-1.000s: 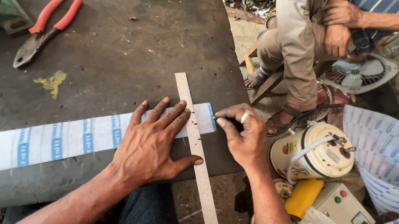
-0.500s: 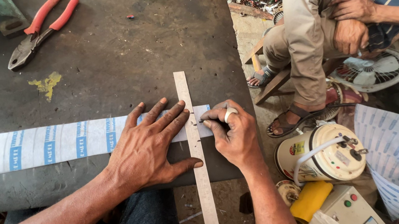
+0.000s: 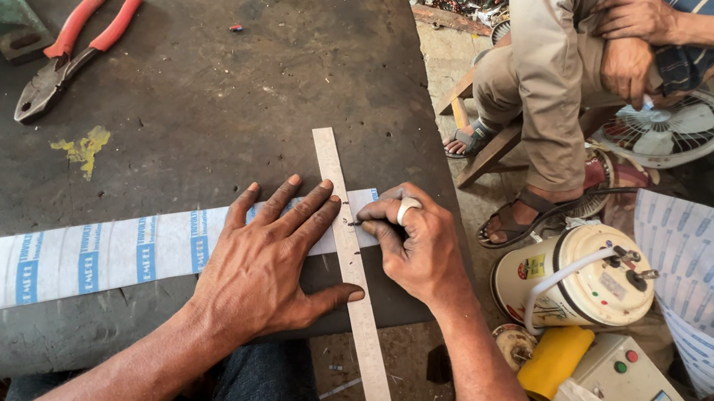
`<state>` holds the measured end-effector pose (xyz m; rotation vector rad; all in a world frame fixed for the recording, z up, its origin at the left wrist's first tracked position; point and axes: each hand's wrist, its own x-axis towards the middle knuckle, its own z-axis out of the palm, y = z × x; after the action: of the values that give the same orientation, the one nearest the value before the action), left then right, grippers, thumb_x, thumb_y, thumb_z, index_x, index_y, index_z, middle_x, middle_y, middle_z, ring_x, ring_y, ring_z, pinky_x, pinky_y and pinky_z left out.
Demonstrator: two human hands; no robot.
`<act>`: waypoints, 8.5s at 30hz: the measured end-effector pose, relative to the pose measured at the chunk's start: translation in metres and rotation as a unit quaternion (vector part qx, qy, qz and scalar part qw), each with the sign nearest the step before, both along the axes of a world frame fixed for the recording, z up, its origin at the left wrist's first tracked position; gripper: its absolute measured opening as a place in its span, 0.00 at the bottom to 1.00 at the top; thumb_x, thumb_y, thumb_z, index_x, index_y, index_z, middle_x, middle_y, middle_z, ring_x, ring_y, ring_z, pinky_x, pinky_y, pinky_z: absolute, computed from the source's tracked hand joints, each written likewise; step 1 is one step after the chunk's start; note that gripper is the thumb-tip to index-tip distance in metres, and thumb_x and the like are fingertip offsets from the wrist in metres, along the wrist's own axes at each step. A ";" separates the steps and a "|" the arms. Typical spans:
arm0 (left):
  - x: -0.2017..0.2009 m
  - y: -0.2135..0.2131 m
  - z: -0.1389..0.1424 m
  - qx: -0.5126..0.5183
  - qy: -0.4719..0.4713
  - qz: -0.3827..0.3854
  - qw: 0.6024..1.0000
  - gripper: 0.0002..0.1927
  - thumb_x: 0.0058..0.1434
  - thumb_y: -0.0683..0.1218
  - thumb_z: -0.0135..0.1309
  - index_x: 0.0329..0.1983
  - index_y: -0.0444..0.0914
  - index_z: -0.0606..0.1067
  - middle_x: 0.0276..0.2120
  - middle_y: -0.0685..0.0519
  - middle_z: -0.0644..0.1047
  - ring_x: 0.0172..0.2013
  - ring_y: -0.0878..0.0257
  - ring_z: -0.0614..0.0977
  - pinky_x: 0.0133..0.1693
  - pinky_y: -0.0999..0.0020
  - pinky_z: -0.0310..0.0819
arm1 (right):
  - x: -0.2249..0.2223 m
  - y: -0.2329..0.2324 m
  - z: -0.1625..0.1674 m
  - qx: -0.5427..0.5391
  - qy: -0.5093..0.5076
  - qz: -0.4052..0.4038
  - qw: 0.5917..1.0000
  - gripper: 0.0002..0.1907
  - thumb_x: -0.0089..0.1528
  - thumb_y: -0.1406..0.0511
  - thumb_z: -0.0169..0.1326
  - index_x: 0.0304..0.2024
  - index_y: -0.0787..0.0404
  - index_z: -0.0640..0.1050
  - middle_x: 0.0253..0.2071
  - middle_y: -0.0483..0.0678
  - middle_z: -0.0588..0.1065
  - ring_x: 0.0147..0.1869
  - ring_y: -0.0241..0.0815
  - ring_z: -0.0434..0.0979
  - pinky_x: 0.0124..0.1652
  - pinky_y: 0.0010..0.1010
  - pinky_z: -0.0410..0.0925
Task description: The person measures and marks a large sheet of white insulation paper with blue text using a metal ruler and a white marker. They then use green-handled scissors to cut the sheet into a long strip and subsequently into smaller rectangular pieces on a cluttered workbench.
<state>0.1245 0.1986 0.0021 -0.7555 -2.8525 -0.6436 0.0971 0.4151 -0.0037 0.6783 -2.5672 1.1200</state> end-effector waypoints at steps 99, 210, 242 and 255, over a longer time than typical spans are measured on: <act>0.109 -0.313 0.025 0.069 0.068 0.170 0.981 0.40 0.38 0.68 0.67 0.48 0.39 0.75 0.43 0.43 0.71 0.50 0.46 0.70 0.48 0.41 0.57 | -0.049 -0.432 0.051 0.269 -0.047 -0.089 0.958 0.33 0.59 0.44 0.61 0.61 0.52 0.74 0.55 0.61 0.73 0.59 0.62 0.74 0.53 0.49 0.68; 0.154 -0.278 -0.055 0.675 -0.156 0.324 0.645 0.18 0.57 0.38 0.63 0.51 0.29 0.76 0.34 0.47 0.85 0.33 0.67 0.85 0.34 0.73 0.83 | 0.225 -0.323 -0.117 -0.244 -0.487 -0.037 0.838 0.07 0.55 0.68 0.63 0.31 0.64 0.78 0.16 0.43 0.71 0.16 0.33 0.66 0.18 0.29 0.59; 0.031 -0.378 0.021 0.117 -0.051 0.409 0.904 0.27 0.46 0.52 0.71 0.51 0.44 0.81 0.46 0.47 0.81 0.51 0.49 0.80 0.49 0.52 0.75 | 0.190 -0.292 -0.146 -0.199 -0.297 -0.145 0.923 0.20 0.43 0.70 0.72 0.38 0.69 0.84 0.28 0.56 0.85 0.36 0.46 0.89 0.43 0.38 0.79; 0.027 -0.378 0.021 -0.005 0.000 0.389 0.921 0.38 0.49 0.61 0.69 0.61 0.42 0.74 0.55 0.47 0.73 0.60 0.47 0.70 0.52 0.36 0.65 | 0.205 -0.260 -0.132 -0.166 -0.398 -0.086 0.898 0.18 0.47 0.68 0.70 0.37 0.72 0.84 0.25 0.58 0.83 0.32 0.47 0.86 0.39 0.41 0.78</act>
<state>0.1514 -0.1792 0.0235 0.3944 -2.7973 -0.4851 0.3020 0.1547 -0.1354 -0.1459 -2.8179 2.0206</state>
